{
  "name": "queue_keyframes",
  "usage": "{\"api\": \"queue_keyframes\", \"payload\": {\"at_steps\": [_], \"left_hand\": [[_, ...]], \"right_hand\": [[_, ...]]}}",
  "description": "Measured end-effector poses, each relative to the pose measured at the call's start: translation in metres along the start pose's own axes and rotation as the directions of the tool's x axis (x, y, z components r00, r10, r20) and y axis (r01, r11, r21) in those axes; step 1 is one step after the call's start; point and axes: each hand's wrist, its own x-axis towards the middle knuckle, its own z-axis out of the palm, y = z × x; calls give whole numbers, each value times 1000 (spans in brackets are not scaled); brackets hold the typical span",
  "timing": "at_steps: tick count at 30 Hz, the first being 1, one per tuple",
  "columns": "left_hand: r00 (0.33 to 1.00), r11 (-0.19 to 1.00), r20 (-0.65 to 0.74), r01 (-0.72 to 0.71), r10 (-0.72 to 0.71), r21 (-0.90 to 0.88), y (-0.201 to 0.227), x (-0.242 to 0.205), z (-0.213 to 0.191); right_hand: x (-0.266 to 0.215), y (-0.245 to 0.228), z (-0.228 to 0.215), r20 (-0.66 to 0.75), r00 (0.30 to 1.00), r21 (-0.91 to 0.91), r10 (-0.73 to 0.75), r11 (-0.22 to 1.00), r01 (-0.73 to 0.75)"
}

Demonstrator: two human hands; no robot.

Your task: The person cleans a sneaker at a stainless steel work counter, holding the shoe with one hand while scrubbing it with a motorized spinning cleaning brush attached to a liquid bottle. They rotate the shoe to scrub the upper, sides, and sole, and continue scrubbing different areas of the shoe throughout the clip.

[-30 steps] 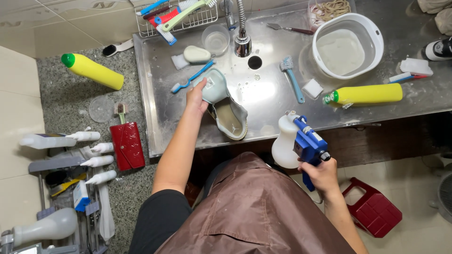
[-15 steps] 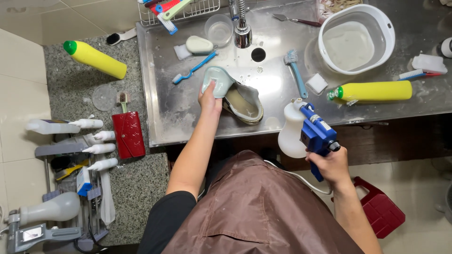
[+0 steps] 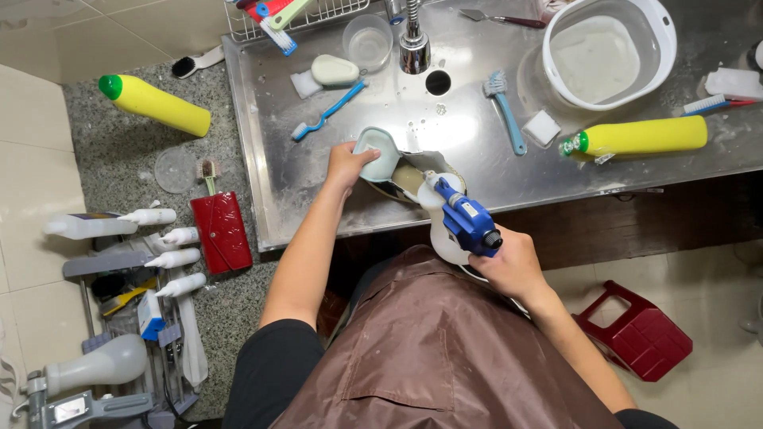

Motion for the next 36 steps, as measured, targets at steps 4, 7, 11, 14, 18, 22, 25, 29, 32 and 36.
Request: {"api": "queue_keyframes", "payload": {"at_steps": [4,7,11,14,18,22,25,29,32,36], "left_hand": [[998,958,49,38,-25,-284,-35,8,0],[996,907,86,61,-28,-416,-45,4,2],[994,877,109,50,2,-477,-42,3,3],[993,871,120,47,14,-489,-38,-1,5],[992,872,123,44,19,-487,-36,-4,5],[991,870,132,54,13,-491,-33,-5,6],[991,874,130,53,12,-483,-29,-6,6],[993,889,120,54,1,-455,-21,-11,7],[994,899,109,51,-3,-436,-20,-12,10],[994,906,108,50,-4,-421,-19,-11,10]], "right_hand": [[10,-9,12,11,1000,-66,21,998,-20],[14,-11,18,23,1000,-74,14,997,-12],[20,-14,20,58,997,-140,53,989,-44],[20,-17,20,68,996,-138,61,989,-51],[21,-21,22,67,996,-146,66,988,-56],[19,-22,18,52,998,-152,42,988,-34],[20,-22,17,50,998,-166,36,986,-28],[18,-28,15,52,999,-128,-7,992,13],[19,-26,12,51,999,-122,14,992,-8],[19,-20,11,31,999,-121,27,992,-23]]}}
